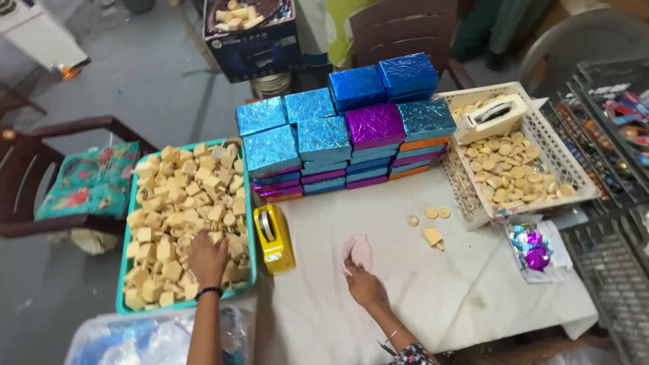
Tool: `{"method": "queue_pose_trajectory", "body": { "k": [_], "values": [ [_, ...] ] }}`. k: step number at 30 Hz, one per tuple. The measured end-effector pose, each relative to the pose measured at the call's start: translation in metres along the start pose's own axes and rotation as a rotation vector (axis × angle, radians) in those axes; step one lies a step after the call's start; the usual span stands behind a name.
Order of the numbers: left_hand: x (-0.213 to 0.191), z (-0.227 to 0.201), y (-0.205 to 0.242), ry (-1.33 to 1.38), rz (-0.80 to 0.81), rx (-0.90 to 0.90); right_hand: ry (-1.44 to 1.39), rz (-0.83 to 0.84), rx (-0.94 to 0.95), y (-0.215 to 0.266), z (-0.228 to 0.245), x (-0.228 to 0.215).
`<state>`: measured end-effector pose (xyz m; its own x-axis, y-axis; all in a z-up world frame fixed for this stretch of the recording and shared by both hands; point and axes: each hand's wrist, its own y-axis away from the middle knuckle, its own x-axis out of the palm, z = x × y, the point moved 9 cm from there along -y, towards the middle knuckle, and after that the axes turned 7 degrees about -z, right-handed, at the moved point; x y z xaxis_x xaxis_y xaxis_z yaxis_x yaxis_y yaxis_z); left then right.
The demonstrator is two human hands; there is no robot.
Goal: Wrapping small objects in foil and stamping gift cards or boxes.
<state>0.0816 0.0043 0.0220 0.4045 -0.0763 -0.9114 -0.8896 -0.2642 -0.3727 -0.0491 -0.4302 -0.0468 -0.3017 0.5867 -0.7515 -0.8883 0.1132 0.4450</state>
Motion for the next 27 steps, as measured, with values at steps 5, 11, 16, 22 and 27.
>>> {"method": "queue_pose_trajectory", "body": {
  "k": [5,11,16,22,27],
  "values": [
    [0.037,-0.121,0.087,0.874,0.157,-0.324,-1.151,0.048,0.104,-0.073,-0.082,0.048],
    [0.093,-0.288,0.207,1.714,0.772,-0.841,-1.206,0.046,-0.301,-0.073,-0.063,-0.003],
    [0.032,-0.336,0.212,1.513,0.805,-0.664,-1.137,0.035,-0.513,-0.035,-0.048,-0.052],
    [-0.017,-0.371,0.22,1.19,0.93,-0.446,-0.818,-0.325,-0.855,0.016,-0.024,-0.128],
    [-0.007,-0.382,0.23,1.185,0.807,-0.418,-0.9,-0.631,-0.588,0.001,-0.059,-0.138]
  ]
}}
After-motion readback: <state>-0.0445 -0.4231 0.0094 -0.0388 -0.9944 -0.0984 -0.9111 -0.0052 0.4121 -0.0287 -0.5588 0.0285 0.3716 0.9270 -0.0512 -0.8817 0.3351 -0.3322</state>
